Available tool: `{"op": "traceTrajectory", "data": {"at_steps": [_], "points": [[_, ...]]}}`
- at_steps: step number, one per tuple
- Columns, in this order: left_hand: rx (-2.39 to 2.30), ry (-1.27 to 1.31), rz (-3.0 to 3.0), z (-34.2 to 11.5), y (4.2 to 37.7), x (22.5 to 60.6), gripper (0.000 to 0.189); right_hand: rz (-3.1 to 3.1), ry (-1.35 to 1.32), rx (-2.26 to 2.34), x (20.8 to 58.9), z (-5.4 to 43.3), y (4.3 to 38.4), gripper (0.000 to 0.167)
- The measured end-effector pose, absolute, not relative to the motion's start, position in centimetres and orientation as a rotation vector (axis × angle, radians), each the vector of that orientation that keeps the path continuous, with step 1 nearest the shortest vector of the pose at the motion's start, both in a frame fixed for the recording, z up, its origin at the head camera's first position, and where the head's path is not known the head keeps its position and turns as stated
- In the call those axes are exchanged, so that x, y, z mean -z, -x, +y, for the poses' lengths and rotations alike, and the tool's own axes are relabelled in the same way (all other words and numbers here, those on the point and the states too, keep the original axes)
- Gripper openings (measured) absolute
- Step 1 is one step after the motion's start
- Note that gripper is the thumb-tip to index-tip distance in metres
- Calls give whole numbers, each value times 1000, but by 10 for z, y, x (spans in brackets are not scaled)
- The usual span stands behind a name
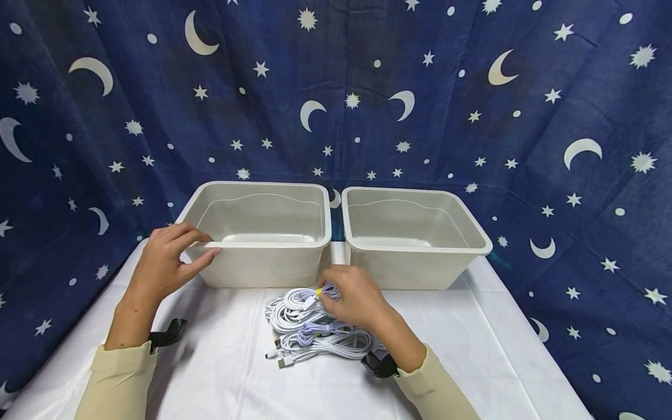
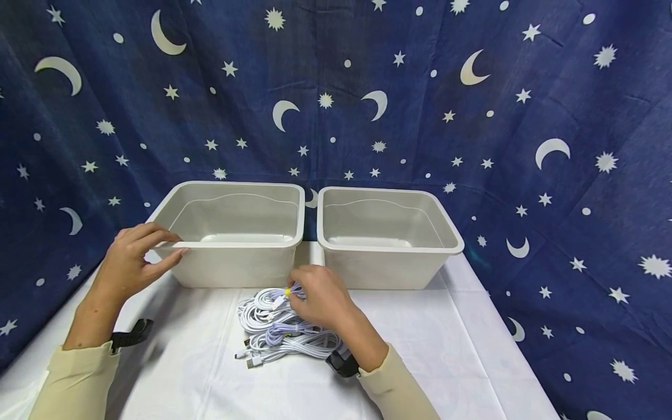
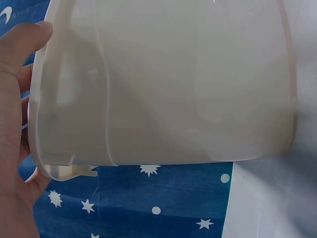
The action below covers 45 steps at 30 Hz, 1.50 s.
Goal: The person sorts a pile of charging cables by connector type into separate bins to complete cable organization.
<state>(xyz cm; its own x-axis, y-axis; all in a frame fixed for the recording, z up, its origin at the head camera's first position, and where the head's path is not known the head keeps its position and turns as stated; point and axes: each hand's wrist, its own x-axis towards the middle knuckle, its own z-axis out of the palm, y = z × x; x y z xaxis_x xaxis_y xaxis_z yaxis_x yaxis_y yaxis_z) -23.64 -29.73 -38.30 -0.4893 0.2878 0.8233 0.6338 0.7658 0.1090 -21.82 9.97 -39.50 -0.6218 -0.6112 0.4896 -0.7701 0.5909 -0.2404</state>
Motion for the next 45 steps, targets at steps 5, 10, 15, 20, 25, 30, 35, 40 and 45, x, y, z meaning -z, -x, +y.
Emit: {"op": "traceTrajectory", "data": {"at_steps": [5,10,15,20,25,30,35,40,45], "points": [[512,685,-2098,-297,236,383,23,-2451,-1092,-661,388,98,217,13],[520,688,-2090,-297,237,383,23,-2425,-1068,-709,382,96,217,14],[531,692,-2085,-298,237,383,23,-2367,-1073,-775,377,95,218,16],[542,688,-2087,-298,235,384,23,-2309,-1070,-844,374,92,220,16],[544,689,-2083,-299,235,384,24,-2233,-1053,-936,366,89,221,19],[540,686,-2087,-299,236,385,24,-2176,-1033,-986,359,86,223,20],[544,695,-2078,-298,237,385,24,-2136,-1015,-1034,356,83,225,18],[541,697,-2081,-299,237,385,24,-2129,-966,-1074,353,77,228,17],[539,701,-2079,-299,237,385,24,-2125,-915,-1108,352,73,232,18]]}}
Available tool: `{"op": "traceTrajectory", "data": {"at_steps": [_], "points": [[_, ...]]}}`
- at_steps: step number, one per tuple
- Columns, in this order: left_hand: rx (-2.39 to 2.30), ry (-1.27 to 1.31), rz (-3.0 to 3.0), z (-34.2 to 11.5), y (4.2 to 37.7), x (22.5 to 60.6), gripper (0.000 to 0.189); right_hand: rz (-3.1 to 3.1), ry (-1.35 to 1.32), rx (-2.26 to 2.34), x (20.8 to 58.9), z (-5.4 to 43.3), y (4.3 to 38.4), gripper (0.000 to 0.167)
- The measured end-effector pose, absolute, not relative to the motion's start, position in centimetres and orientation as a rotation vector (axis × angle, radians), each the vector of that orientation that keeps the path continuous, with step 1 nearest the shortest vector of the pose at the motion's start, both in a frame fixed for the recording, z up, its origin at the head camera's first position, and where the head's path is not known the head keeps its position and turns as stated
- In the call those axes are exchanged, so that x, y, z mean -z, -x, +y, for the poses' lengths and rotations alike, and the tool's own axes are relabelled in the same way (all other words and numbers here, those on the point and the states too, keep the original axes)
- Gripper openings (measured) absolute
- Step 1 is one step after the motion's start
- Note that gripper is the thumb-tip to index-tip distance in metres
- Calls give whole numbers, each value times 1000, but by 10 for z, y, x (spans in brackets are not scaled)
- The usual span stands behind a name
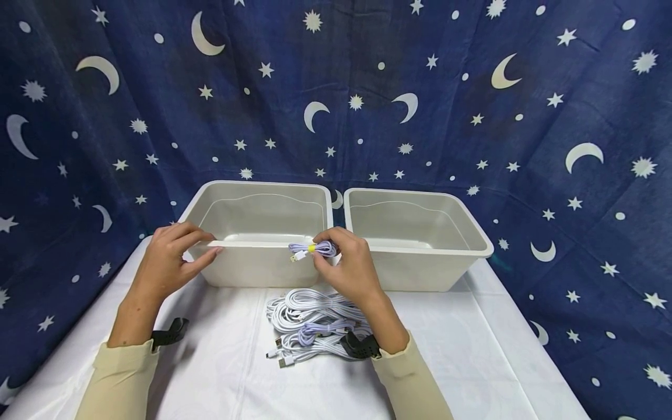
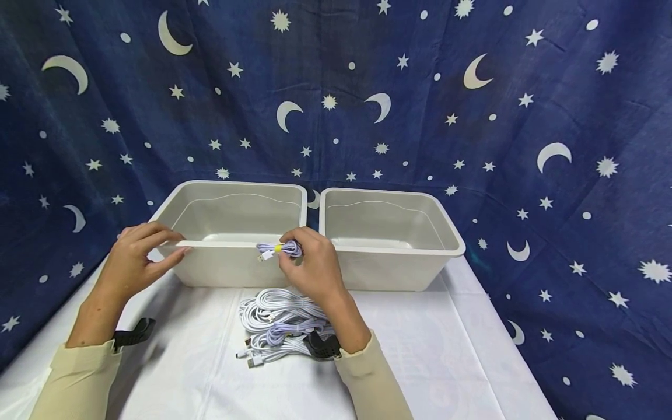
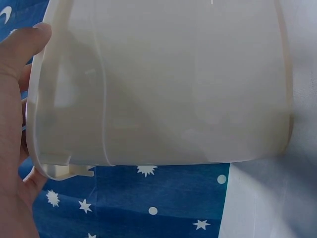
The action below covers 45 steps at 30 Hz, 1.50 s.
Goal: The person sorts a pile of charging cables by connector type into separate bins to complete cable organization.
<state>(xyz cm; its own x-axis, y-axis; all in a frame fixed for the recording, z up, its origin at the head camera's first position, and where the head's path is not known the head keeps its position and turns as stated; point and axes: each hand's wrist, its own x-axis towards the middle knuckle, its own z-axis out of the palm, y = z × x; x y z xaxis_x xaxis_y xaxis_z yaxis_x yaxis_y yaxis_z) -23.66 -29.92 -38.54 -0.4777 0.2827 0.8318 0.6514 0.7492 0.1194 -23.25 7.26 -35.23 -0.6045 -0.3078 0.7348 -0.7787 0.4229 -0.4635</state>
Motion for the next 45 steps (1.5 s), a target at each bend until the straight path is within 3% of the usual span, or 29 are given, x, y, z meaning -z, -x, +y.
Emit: {"op": "traceTrajectory", "data": {"at_steps": [20,45], "points": [[520,690,-2096,-298,236,384,24,-2024,-691,-1232,360,49,254,16],[536,679,-2093,-297,235,384,24,-2030,-739,-1204,363,47,254,25]]}}
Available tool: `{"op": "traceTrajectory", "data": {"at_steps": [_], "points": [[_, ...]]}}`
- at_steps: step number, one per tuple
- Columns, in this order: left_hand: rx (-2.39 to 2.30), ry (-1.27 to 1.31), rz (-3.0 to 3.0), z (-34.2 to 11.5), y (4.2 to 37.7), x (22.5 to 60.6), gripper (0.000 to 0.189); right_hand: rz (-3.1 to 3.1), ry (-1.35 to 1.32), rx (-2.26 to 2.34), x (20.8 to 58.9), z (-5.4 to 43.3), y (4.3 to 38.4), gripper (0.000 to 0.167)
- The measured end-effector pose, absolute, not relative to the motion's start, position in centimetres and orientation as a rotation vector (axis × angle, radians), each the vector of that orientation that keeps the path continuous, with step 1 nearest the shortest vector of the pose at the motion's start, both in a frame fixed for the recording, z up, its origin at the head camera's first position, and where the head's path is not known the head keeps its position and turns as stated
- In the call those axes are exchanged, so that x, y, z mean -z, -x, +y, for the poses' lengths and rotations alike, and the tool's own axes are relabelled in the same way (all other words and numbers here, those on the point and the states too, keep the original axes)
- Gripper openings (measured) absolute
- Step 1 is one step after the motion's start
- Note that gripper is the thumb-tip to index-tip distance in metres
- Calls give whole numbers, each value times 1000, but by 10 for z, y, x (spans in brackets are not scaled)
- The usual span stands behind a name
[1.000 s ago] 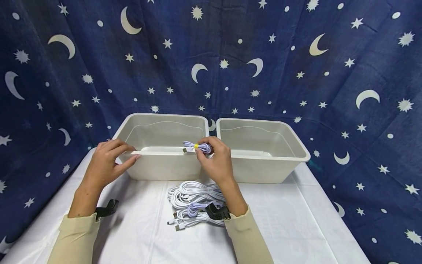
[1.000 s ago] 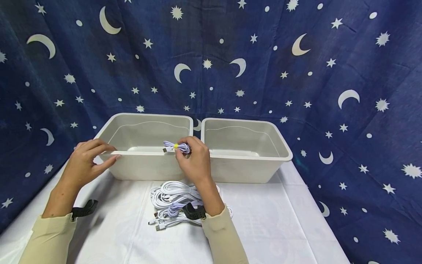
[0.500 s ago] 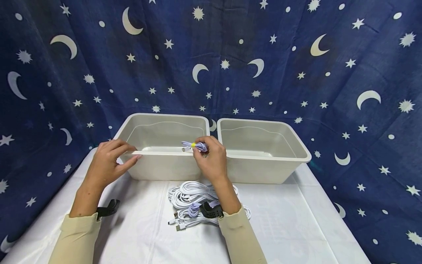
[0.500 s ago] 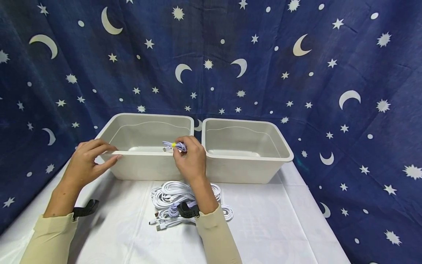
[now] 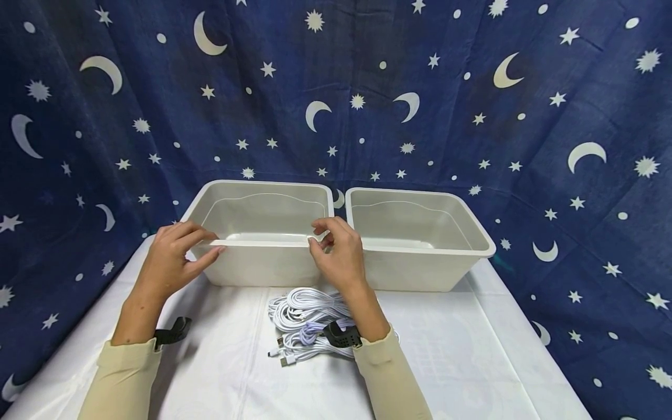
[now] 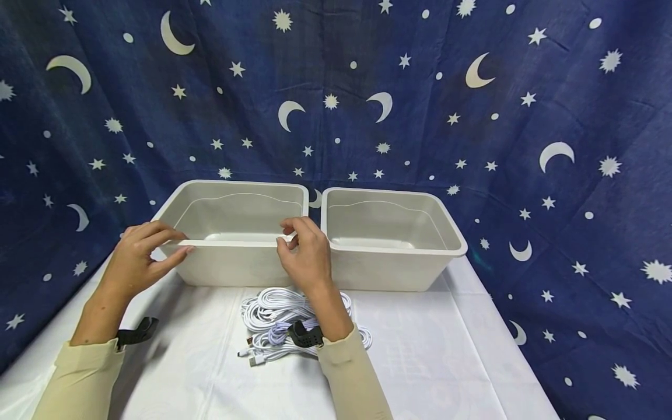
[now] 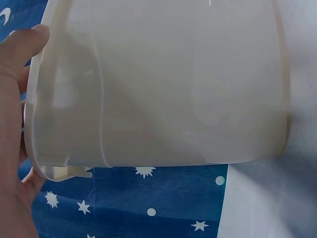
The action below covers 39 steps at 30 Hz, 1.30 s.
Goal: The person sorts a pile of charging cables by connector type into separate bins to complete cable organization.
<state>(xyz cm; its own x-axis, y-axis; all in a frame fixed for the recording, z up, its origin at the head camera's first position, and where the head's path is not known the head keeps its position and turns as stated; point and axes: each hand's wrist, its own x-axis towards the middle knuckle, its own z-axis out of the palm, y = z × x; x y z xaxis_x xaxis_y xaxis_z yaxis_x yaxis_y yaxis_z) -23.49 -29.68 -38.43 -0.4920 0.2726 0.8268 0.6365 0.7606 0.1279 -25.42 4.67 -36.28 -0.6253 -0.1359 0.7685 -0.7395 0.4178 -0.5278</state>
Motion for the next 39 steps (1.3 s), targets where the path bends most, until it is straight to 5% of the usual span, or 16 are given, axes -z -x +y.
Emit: {"op": "traceTrajectory", "data": {"at_steps": [39], "points": [[544,660,-2130,-295,234,384,25,-2127,-1021,-894,371,74,221,18]]}}
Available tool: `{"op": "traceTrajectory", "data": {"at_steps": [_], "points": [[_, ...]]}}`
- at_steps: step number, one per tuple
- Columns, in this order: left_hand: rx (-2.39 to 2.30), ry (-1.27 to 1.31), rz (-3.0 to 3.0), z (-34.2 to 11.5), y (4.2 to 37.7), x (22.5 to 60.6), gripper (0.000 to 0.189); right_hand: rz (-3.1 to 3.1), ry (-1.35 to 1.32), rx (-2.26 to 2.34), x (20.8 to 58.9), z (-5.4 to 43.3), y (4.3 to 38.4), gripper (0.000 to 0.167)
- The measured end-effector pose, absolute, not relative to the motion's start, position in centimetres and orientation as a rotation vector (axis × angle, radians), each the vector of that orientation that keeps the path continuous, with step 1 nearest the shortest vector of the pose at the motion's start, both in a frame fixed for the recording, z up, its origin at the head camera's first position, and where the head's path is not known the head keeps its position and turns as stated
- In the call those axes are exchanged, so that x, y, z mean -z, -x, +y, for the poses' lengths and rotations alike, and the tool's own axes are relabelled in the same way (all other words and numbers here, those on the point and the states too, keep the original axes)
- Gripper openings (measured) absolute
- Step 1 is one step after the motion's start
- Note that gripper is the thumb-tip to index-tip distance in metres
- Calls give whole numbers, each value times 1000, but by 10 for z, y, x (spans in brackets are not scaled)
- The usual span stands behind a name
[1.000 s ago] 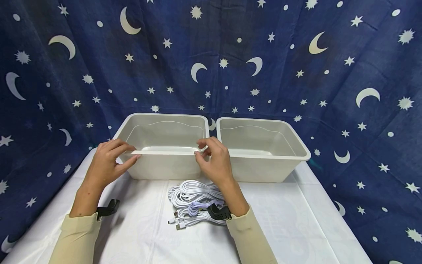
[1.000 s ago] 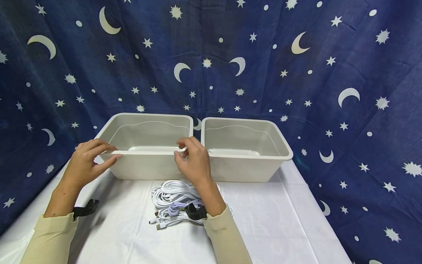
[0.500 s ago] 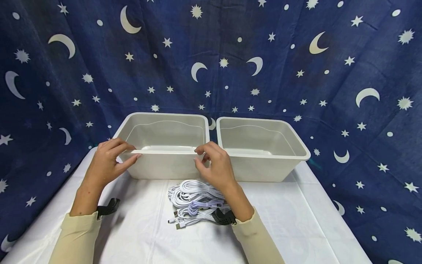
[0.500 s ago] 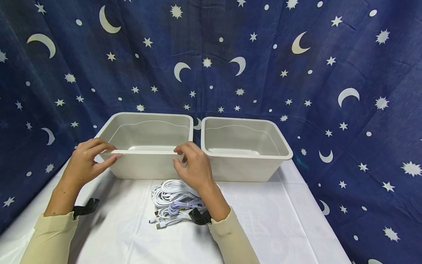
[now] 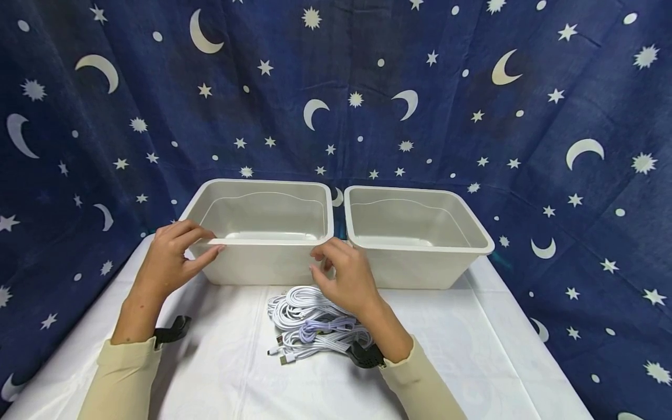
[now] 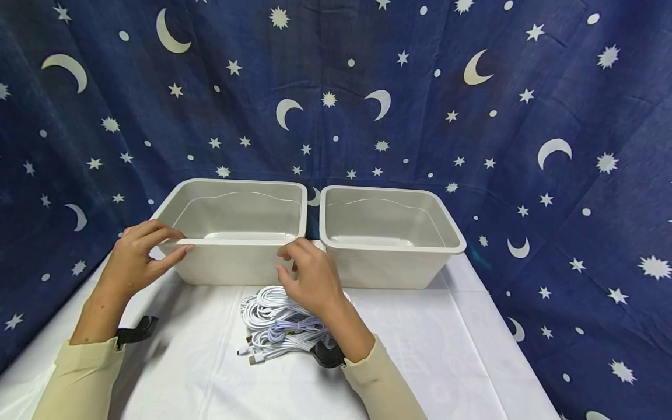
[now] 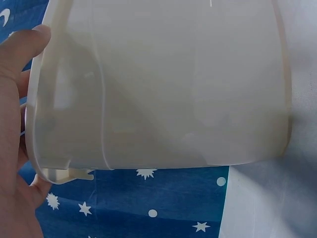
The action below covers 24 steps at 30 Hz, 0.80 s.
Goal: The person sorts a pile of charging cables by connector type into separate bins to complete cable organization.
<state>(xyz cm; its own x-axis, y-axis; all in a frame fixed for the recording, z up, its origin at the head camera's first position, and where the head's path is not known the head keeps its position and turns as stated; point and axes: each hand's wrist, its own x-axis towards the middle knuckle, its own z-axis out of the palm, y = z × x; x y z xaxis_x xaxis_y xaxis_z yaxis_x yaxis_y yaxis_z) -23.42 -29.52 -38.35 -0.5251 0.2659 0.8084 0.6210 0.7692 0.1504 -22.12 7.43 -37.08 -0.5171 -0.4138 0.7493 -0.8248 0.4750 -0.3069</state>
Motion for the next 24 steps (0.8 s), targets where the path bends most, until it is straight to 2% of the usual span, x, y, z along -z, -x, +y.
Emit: {"op": "traceTrajectory", "data": {"at_steps": [24], "points": [[548,639,-2143,-293,232,383,27,-2324,-1121,-735,401,94,196,13]]}}
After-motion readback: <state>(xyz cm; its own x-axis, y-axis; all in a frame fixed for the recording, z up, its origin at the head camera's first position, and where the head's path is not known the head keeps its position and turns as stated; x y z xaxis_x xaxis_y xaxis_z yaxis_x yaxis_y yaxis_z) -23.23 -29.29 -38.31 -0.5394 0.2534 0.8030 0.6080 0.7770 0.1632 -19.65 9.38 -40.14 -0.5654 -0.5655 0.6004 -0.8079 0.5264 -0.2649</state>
